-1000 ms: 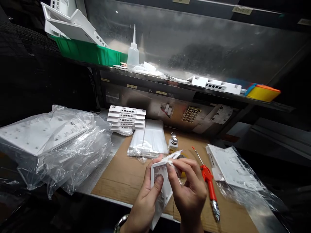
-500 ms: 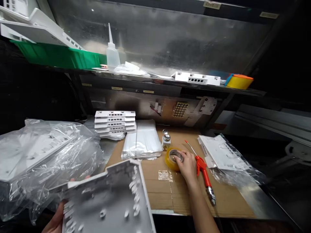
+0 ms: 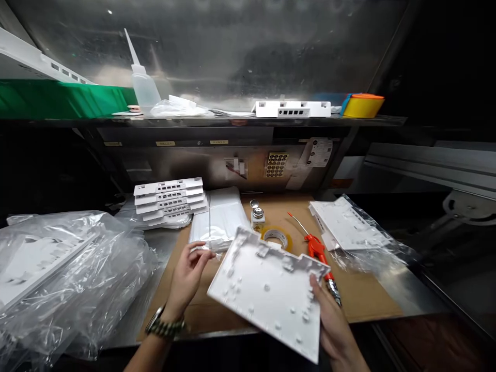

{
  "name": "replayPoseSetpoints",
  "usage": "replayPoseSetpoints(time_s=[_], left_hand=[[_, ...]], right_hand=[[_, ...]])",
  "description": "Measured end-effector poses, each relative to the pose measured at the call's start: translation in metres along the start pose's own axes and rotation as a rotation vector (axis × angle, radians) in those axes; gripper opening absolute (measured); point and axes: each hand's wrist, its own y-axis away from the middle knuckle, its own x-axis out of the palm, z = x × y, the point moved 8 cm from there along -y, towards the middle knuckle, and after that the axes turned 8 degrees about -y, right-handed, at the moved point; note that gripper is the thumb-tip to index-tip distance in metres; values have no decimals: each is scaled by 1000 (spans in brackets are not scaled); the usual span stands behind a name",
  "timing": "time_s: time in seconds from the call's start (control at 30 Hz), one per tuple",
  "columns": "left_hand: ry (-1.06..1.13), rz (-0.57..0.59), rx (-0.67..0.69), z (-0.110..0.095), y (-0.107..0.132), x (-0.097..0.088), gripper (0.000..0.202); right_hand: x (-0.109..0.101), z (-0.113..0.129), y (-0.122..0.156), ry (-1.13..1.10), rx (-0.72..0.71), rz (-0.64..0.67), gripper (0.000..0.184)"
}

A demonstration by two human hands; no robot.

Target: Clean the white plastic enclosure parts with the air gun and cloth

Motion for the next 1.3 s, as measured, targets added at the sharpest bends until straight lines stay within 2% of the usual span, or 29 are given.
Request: replayPoseSetpoints(time_s=[0.07, 0.13, 0.27, 0.43, 0.5, 0.6, 0.7, 0.77, 0.83, 1.0, 1.13, 1.2, 1.3], left_hand=[[-139, 20, 107, 3, -27, 17, 37], [-230, 48, 177, 10, -44, 33, 37], [-340, 83, 248, 17, -58, 51, 31], [-346, 101, 157, 13, -74, 38, 26], [-300, 136, 79, 14, -85, 31, 37], [-188, 254, -38, 22, -102, 25, 52], [-65, 392, -120, 30, -111, 25, 54], [-5, 425, -136, 32, -114, 26, 53], [18, 410, -128, 33, -115, 29, 48], [-51, 341, -48, 30, -114, 43, 27], [-142, 312, 26, 19, -114, 42, 20], [-167, 340, 44, 13, -114, 40, 21], [-177, 411, 50, 9, -112, 38, 26]], right_hand=[[-16, 21, -6, -97, -42, -70, 65], [-24, 39, -6, -157, -113, -107, 68], [-33, 57, 0, -214, -188, -152, 70], [-42, 60, -1, -239, -188, -176, 70], [-46, 59, -4, -230, -194, -187, 71], [-49, 56, -7, -200, -188, -207, 74], [-46, 50, -10, -155, -214, -216, 76], [-39, 44, -10, -98, -262, -211, 76], [-23, 36, -9, 3, -315, -181, 74], [41, 22, -8, 371, -427, -11, 61], [83, 20, -2, 435, -540, 112, 55], [94, 17, 1, 476, -579, 171, 50], [99, 14, 6, 551, -645, 216, 42]])
